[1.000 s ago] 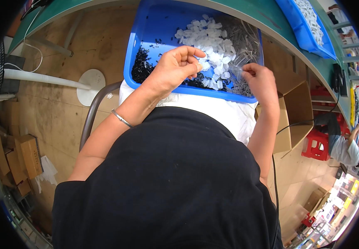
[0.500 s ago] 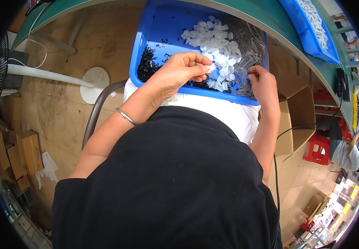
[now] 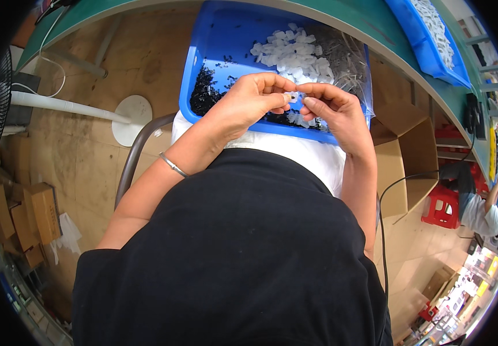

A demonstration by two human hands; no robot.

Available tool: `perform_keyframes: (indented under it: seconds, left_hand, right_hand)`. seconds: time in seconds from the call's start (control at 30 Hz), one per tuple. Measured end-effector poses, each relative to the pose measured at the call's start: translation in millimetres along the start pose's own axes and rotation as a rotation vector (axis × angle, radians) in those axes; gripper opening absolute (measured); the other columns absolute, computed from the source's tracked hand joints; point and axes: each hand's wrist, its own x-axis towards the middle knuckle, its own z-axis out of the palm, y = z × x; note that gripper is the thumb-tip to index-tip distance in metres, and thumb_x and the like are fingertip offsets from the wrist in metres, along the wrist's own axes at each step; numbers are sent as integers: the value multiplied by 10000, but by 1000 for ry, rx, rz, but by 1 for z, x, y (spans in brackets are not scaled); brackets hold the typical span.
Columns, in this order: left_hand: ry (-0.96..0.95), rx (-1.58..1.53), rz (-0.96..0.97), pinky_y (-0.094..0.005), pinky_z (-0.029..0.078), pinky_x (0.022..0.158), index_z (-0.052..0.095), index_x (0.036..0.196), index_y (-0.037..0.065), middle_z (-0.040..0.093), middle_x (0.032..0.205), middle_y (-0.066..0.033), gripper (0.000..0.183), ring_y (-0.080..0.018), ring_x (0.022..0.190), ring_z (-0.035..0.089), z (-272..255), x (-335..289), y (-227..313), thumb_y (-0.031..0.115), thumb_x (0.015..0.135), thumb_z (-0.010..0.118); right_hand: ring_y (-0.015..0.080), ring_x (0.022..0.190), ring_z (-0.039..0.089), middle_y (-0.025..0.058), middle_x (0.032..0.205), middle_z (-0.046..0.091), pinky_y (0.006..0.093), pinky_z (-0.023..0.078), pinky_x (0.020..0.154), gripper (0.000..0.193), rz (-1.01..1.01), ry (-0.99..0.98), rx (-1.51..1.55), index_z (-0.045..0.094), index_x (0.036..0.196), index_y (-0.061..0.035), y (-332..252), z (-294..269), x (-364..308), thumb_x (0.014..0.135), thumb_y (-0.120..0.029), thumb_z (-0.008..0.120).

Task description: The person assembles components by picking up white plastic parts and small black pieces from a tray, fitting them together by hand, and placing the assembled pieces into a separate tray.

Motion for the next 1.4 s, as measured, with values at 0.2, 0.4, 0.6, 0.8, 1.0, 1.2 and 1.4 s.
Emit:
perform_keyframes:
  seconds: [0.2,0.4,0.6,0.8,1.0,1.2,1.4]
  left_hand:
    - [42,36,1,-236,489,760,602,1147,-56,646,906,-57,291,-101,803,589,5,-2,1,42,873,623]
    - [78,112,35,-231,492,747,605,1141,-50,646,891,-55,273,-96,795,590,6,-2,0,40,883,609]
    - [72,176,78,-232,497,746,605,1140,-47,647,905,-55,275,-96,803,592,5,0,-6,25,875,601]
    - [36,273,120,-248,511,792,599,1153,-55,646,945,-64,291,-104,836,605,6,-2,-6,-5,869,567]
    - [3,347,137,-257,520,796,606,1152,-55,655,957,-78,272,-114,859,620,5,-3,-5,11,893,559]
    - [36,288,39,-260,534,785,593,1186,-61,678,959,-100,281,-116,830,630,7,-5,0,37,924,565]
    - [73,280,27,-253,543,782,578,1218,-63,692,944,-114,319,-121,828,650,10,-5,-5,40,917,591]
  right_hand:
    - [103,741,635,51,835,645,232,542,681,124,80,-7,-5,620,1009,40,4,5,3,908,-31,625]
    - [95,730,634,45,827,638,224,535,658,95,73,-19,-19,599,968,28,3,6,2,896,-20,637]
    - [92,712,635,43,812,636,222,533,635,105,97,-35,5,584,952,21,1,7,2,879,-11,652]
    - [93,704,635,49,793,628,225,535,629,101,157,-52,-11,571,943,21,-1,6,2,874,-1,642]
    - [93,700,637,50,783,625,228,535,623,100,116,1,-39,565,936,30,6,8,2,868,18,637]
    - [99,693,648,68,781,640,227,536,618,93,73,60,-209,578,926,37,0,15,2,861,20,642]
    - [108,702,655,74,780,663,241,546,635,101,63,54,-300,615,929,52,-1,19,2,855,1,661]
